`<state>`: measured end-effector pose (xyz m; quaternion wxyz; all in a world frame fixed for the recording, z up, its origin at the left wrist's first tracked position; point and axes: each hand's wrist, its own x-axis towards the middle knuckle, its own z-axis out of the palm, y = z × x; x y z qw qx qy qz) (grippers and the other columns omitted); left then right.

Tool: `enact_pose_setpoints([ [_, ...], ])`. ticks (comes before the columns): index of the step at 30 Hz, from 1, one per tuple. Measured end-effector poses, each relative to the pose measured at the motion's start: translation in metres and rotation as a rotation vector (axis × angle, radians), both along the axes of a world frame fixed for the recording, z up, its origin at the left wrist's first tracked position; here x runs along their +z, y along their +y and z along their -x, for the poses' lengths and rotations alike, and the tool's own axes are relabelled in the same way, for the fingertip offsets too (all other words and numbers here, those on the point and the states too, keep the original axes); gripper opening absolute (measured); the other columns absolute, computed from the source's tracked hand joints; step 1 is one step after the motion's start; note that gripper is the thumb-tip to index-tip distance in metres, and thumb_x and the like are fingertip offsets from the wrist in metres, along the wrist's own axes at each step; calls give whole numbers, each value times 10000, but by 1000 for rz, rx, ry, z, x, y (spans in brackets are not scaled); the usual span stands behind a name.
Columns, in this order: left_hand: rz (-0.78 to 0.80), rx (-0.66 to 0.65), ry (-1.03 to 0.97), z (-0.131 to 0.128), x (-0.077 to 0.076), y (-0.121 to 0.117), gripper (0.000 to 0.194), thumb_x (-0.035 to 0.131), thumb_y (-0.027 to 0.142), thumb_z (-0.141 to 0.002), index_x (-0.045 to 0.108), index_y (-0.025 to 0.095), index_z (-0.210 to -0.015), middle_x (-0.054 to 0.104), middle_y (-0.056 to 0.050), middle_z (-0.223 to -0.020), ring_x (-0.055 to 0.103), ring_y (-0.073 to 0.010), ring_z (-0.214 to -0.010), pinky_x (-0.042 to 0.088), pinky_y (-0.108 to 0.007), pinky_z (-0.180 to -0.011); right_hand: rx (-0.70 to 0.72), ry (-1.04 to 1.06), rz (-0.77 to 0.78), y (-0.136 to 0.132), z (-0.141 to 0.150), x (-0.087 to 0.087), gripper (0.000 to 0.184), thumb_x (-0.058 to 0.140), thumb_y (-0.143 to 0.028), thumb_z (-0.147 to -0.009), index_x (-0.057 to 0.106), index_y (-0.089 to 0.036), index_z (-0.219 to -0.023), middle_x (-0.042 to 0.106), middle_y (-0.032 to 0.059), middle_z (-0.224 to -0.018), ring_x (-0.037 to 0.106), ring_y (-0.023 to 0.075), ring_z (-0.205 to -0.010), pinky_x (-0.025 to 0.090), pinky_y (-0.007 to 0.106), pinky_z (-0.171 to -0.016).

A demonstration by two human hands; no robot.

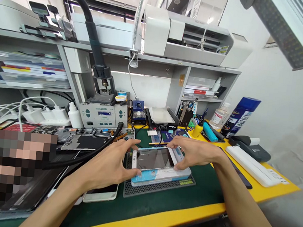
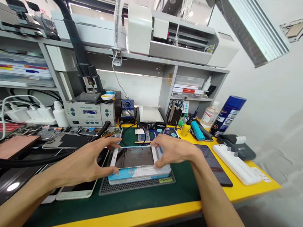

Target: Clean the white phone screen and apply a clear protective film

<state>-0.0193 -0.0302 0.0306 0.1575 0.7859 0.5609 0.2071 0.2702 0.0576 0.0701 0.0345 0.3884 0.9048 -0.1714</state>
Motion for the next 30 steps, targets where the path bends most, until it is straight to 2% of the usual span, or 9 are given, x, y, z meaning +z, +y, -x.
enact_pose_setpoints([
  [10,11,-7,5,1,0,0,802,644,639,-758,411,297,-1445,592,-78,-1356,551,-318,-1235,464,-414,-984,-32,-1,33,0,-1,1,690,744,-525,-638,571,-196,-1220,602,93,-1209,597,297,-1038,485,315,-779],
  [18,-3,-13,-14,1,1,-1,802,670,603,-743,427,285,-1439,606,-80,-1333,562,-317,-1221,461,-410,-993,-32,-5,47,-2,3,3,610,727,-487,-641,583,-208,-1163,610,82,-1156,596,284,-998,484,311,-762],
  [30,31,-21,-14,3,3,-3,783,655,597,-761,406,312,-1446,593,-73,-1329,556,-314,-1218,477,-398,-954,-55,-6,76,-3,4,4,612,744,-478,-641,567,-204,-1159,600,80,-1154,594,276,-968,481,316,-749],
])
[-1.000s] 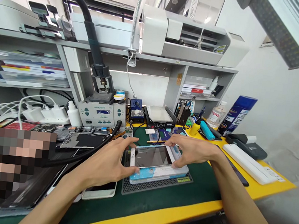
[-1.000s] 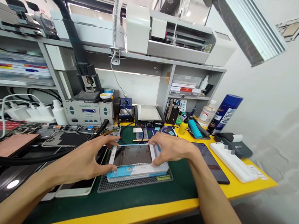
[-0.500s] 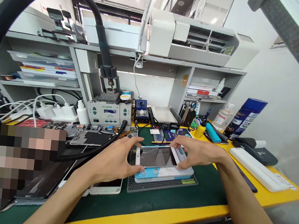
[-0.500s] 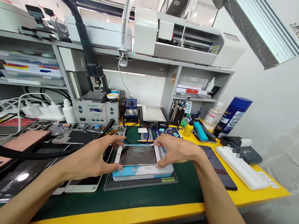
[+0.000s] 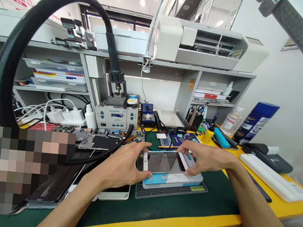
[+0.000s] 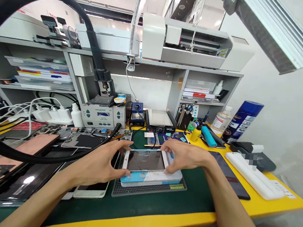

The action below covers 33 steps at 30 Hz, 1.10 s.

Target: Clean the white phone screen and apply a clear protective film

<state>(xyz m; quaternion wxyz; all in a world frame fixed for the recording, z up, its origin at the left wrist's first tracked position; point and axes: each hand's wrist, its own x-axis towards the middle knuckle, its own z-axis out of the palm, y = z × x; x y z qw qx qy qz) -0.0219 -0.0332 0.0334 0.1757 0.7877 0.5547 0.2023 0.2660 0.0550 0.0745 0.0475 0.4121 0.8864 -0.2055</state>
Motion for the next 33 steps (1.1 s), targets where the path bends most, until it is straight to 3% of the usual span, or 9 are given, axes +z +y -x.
enact_pose_setpoints([
  [21,-4,-10,-10,4,-7,2,781,652,572,-761,396,311,-1451,567,-90,-1359,532,-335,-1244,463,-425,-971,-51,72,89,5,-4,-10,728,788,-469,-610,528,-209,-1238,561,64,-1172,544,238,-978,452,290,-799],
  [33,2,18,-7,7,-9,3,797,661,603,-749,397,338,-1452,562,-69,-1366,538,-323,-1242,470,-422,-975,-64,99,85,5,-10,-16,698,775,-460,-631,525,-220,-1237,558,58,-1179,549,234,-992,450,277,-787],
])
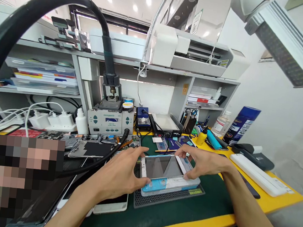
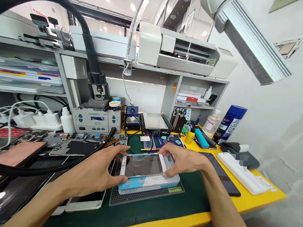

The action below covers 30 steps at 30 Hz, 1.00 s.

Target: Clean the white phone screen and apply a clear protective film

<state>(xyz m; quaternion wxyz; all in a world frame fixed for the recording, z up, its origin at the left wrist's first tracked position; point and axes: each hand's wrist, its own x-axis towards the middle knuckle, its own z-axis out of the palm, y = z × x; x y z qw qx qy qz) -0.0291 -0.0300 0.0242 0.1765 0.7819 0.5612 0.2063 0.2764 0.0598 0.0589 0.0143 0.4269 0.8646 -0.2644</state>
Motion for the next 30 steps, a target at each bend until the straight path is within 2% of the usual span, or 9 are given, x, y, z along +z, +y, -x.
enact_pose_setpoints([
  [6,-3,9,-4,-1,1,-1,796,648,628,-751,410,337,-1452,567,-67,-1371,551,-326,-1232,494,-391,-928,12,20,49,3,-4,-2,693,776,-478,-659,507,-237,-1250,542,60,-1206,545,248,-1035,449,295,-813],
  [16,57,41,20,-7,8,-4,732,631,571,-795,396,335,-1447,565,-53,-1372,546,-312,-1233,471,-388,-975,18,51,28,3,-4,-2,705,798,-449,-631,529,-205,-1236,548,68,-1182,534,242,-1013,434,289,-785],
  [22,46,52,27,-13,15,-6,678,638,532,-787,474,296,-1401,591,-69,-1353,619,-313,-1137,514,-389,-909,44,68,32,6,-8,-3,744,796,-525,-614,540,-210,-1237,553,68,-1196,541,251,-1011,433,288,-748],
  [30,-9,52,38,-16,18,-7,616,659,518,-770,565,280,-1331,641,-75,-1294,661,-293,-1036,539,-370,-848,52,117,-10,4,-8,-5,720,806,-467,-589,565,-184,-1206,564,69,-1146,555,250,-1006,439,310,-796],
])
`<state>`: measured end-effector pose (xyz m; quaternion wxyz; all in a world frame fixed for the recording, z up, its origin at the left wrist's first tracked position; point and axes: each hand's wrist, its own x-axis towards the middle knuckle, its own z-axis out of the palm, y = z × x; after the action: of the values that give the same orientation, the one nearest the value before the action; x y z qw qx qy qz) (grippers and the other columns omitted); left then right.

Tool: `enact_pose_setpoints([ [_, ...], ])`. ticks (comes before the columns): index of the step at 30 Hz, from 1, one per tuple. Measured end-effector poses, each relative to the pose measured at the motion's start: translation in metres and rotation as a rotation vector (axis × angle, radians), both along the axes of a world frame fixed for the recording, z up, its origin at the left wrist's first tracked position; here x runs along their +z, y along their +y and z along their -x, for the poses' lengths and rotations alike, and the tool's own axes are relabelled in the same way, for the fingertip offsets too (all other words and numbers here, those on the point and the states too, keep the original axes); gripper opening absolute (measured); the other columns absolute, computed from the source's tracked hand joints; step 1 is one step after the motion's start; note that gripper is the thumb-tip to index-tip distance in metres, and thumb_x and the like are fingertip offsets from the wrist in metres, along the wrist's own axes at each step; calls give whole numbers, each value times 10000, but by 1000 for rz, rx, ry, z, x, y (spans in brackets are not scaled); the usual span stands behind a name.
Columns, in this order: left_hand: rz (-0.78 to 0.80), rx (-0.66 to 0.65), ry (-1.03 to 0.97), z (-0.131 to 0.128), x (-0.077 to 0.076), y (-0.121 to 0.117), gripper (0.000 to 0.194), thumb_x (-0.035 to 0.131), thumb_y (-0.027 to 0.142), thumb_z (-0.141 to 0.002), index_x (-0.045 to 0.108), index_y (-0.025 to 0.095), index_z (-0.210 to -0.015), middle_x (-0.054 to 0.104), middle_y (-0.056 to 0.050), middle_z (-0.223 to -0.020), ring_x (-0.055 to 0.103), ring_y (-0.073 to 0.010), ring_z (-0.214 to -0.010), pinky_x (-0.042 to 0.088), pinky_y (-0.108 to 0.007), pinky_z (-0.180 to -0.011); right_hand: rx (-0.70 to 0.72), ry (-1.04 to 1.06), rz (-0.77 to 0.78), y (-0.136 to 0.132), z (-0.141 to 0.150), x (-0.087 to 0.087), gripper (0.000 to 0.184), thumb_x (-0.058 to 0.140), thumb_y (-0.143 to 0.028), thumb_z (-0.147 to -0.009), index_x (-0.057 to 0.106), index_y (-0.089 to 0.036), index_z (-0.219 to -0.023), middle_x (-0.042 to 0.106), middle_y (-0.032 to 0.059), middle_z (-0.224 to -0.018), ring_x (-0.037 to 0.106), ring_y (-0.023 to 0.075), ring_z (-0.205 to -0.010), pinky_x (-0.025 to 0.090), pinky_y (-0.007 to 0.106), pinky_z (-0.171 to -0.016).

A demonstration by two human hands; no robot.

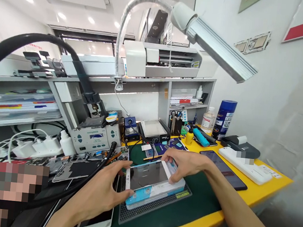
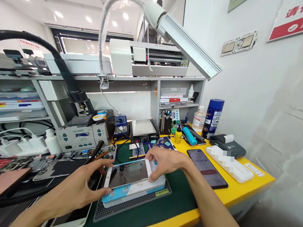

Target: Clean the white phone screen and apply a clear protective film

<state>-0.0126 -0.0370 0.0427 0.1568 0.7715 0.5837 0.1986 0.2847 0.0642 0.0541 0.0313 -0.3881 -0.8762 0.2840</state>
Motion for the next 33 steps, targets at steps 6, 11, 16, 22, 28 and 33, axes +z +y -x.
enact_pose_setpoints([
  [6,23,8,24,-3,5,-4,632,655,508,-778,544,264,-1350,644,-94,-1271,645,-300,-1072,531,-382,-869,3,-9,15,0,-1,1,757,808,-466,-587,552,-182,-1241,561,77,-1170,556,262,-1030,438,311,-791],
  [11,35,7,24,-3,7,-6,638,652,488,-788,523,260,-1370,645,-105,-1255,664,-291,-1023,532,-381,-859,5,7,7,0,-1,-2,730,806,-468,-591,560,-190,-1220,563,69,-1147,559,247,-1008,440,295,-773],
  [16,0,-23,41,0,3,-5,647,638,526,-796,515,265,-1375,619,-105,-1293,632,-298,-1077,517,-380,-887,5,7,6,-1,0,-3,681,795,-459,-603,558,-190,-1182,554,67,-1126,547,239,-974,435,287,-738],
  [22,-14,-39,19,2,0,-3,645,656,515,-779,526,250,-1353,648,-100,-1194,641,-281,-1019,517,-372,-867,18,-3,15,2,-2,-4,683,782,-486,-610,545,-192,-1179,553,71,-1121,547,249,-967,430,292,-720],
  [28,45,-105,76,-1,16,-5,710,635,508,-794,452,245,-1427,610,-129,-1265,606,-308,-1109,497,-411,-919,27,3,13,2,-2,-5,677,771,-489,-613,539,-203,-1180,555,76,-1128,549,266,-982,433,304,-729],
  [33,-49,-133,76,3,2,-1,689,618,486,-816,413,247,-1429,554,-130,-1341,541,-319,-1198,445,-467,-1008,28,3,22,4,-3,-7,681,769,-522,-619,539,-206,-1177,552,81,-1126,549,269,-965,432,311,-714],
])
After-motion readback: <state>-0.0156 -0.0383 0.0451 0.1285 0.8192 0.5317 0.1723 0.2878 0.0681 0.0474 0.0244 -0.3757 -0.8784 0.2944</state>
